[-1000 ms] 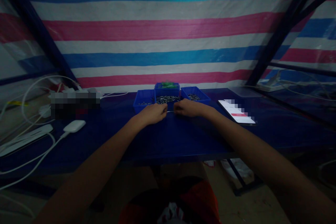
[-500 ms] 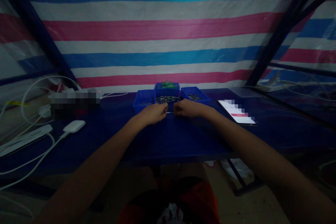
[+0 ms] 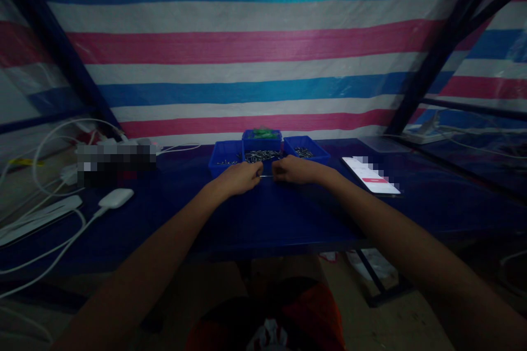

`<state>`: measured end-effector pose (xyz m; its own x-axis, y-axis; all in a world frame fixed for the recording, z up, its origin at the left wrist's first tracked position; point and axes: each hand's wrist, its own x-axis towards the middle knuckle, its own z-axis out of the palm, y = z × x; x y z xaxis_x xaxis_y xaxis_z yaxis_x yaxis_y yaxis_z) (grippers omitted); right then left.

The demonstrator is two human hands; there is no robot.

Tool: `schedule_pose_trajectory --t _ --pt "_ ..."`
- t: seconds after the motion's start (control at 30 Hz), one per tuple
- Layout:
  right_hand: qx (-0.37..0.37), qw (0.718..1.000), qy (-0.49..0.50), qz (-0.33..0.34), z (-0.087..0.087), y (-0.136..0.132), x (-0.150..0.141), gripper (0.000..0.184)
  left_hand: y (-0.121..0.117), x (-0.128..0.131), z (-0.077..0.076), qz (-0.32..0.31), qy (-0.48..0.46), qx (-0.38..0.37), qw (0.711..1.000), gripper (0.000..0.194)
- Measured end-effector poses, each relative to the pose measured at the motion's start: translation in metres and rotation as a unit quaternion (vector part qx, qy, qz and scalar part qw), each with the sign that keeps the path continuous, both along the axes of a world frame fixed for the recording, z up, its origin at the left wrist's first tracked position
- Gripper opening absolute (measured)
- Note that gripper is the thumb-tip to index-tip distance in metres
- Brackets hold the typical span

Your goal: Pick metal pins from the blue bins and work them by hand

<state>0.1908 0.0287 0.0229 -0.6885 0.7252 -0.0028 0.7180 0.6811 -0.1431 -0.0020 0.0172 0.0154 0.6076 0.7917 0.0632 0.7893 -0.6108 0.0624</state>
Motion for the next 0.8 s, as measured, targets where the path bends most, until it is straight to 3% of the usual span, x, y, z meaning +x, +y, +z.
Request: schedule_pose_trajectory --t 0.8 --pt "-0.009 1.0 -0.007 -0.005 0.0031 -0.0036 -0.0018 0.02 0.0021 0.0002 -0.0046 0.009 0.042 0.029 0.999 0.03"
